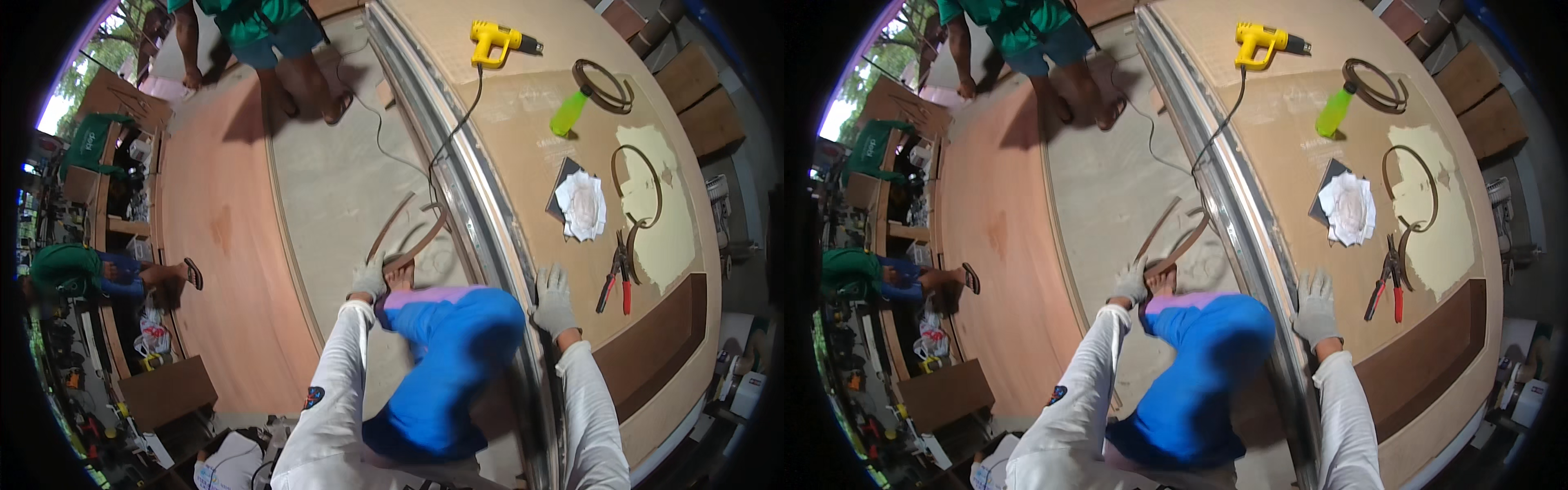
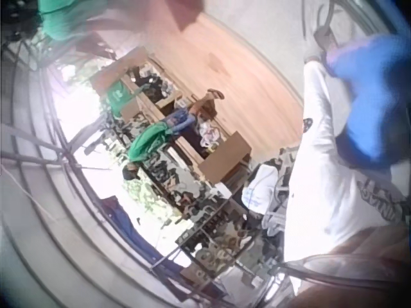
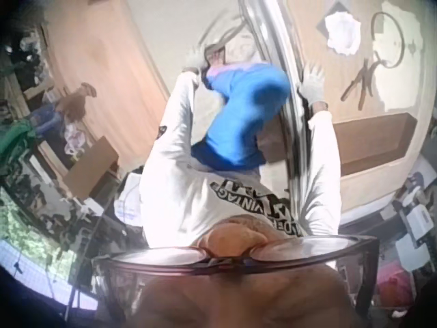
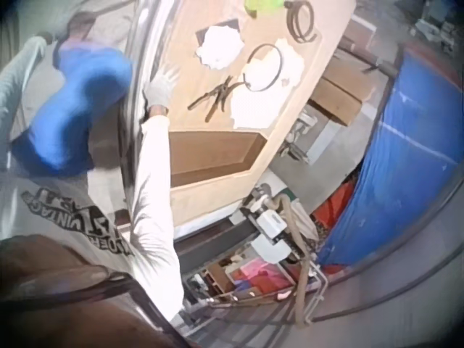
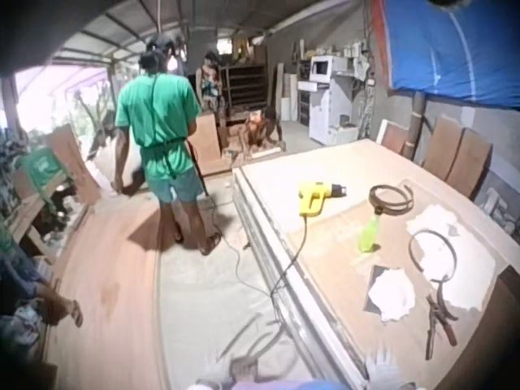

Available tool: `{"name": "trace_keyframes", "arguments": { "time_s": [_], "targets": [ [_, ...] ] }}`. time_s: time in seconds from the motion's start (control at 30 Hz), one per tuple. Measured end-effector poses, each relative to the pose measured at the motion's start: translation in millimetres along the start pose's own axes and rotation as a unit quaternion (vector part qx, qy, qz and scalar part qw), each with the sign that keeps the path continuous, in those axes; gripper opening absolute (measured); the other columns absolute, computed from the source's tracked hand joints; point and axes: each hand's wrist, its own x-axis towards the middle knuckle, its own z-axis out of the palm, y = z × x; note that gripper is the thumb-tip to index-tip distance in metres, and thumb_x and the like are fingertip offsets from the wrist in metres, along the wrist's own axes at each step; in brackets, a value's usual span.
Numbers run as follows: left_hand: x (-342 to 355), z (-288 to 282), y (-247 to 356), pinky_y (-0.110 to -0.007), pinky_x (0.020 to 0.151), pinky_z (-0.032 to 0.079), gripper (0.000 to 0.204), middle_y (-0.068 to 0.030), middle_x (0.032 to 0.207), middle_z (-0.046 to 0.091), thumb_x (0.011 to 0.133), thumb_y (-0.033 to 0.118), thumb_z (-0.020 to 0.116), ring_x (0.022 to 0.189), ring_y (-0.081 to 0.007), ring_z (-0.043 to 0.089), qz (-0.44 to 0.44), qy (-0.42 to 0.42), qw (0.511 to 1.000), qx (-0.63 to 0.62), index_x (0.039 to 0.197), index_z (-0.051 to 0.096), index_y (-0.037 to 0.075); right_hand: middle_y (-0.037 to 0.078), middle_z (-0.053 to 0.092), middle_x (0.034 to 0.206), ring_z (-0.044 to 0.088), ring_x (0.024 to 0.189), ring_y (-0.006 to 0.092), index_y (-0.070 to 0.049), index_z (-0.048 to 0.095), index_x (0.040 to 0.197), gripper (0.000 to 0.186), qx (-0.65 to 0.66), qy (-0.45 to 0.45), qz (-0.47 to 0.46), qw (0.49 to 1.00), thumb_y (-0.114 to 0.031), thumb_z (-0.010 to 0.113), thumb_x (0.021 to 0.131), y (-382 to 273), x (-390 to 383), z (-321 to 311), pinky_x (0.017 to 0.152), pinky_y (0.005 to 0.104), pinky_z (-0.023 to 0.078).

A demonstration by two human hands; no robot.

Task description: The person applies a flexible edging strip to the side of a wooden component by hand, using a heat gun and a cloth to bond the adhesive.

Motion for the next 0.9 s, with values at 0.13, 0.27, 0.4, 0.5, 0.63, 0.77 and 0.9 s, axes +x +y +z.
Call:
{"name": "trace_keyframes", "arguments": {
  "time_s": [0.13,0.27,0.4,0.5,0.63,0.77,0.9],
  "targets": [
    [-7.1,-36.2,-0.7,-0.052,0.095,0.055,0.035,-0.0219,0.113,0.073,0.088,0.027,0.062,0.107,-0.0424,0.069,-0.079,-0.078,0.993,-0.025,0.120,0.072,0.015,0.039,0.017,0.163,0.020,0.150,0.0581,-0.001,0.019,0.163,0.107,0.023,0.009,-0.004,1.000,-0.036,0.078,0.081,4.2,-0.6,7.3,0.124,0.0586,0.020],
    [10.0,-113.4,17.3,-0.050,0.091,0.056,0.030,-0.0223,0.109,0.073,0.090,0.026,0.060,0.104,-0.0394,0.071,-0.090,-0.049,0.995,-0.007,0.113,0.075,0.014,0.038,0.014,0.165,0.014,0.153,0.0569,-0.002,0.024,0.162,0.098,0.073,-0.026,0.019,0.997,-0.038,0.070,0.085,-0.9,-9.0,-15.2,0.125,0.0591,0.013],
    [-2.2,-206.9,74.3,-0.051,0.089,0.054,0.033,-0.0218,0.110,0.072,0.090,0.016,0.056,0.102,-0.0415,0.069,0.002,0.164,0.984,-0.066,0.118,0.071,0.008,0.034,0.016,0.166,0.012,0.155,0.0539,-0.005,0.030,0.161,0.083,0.105,-0.001,0.033,0.994,-0.035,0.059,0.089,13.5,-3.4,3.9,0.125,0.0599,0.010],
    [0.2,-269.0,116.8,-0.050,0.087,0.054,0.031,-0.0208,0.110,0.073,0.095,0.019,0.056,0.101,-0.0397,0.070,-0.049,0.229,0.971,-0.045,0.122,0.068,0.007,0.033,0.020,0.166,0.017,0.154,0.0528,-0.005,0.034,0.160,0.077,0.098,0.050,0.034,0.993,-0.032,0.056,0.091,8.6,0.7,0.4,0.124,0.0612,0.012],
    [68.0,-324.5,167.1,-0.048,0.083,0.055,0.045,-0.0162,0.107,0.071,0.093,0.006,0.060,0.098,-0.0361,0.068,0.113,0.381,0.917,0.023,0.138,0.058,0.010,0.031,0.028,0.163,0.026,0.151,0.0517,-0.004,0.041,0.155,0.071,0.095,0.113,0.058,0.987,-0.031,0.056,0.091,9.6,-2.6,-1.1,0.122,0.0626,0.019],
    [133.9,-406.8,274.2,-0.048,0.079,0.053,0.050,-0.0162,0.099,0.067,0.091,0.002,0.060,0.090,-0.0356,0.064,0.231,0.415,0.878,0.051,0.140,0.055,0.008,0.030,0.034,0.160,0.029,0.148,0.0517,-0.001,0.048,0.148,0.068,0.112,0.148,0.068,0.980,-0.031,0.061,0.089,4.7,-6.6,-11.1,0.118,0.0644,0.025],
    [235.2,-444.9,388.0,-0.047,0.075,0.052,0.048,-0.0166,0.094,0.068,0.089,0.003,0.061,0.087,-0.0353,0.066,0.339,0.405,0.848,0.039,0.137,0.059,0.009,0.030,0.033,0.160,0.028,0.148,0.0522,-0.001,0.049,0.147,0.072,0.150,0.122,0.127,0.973,-0.033,0.067,0.085,-6.2,-4.2,-21.4,0.119,0.0639,0.024]
  ]
}}
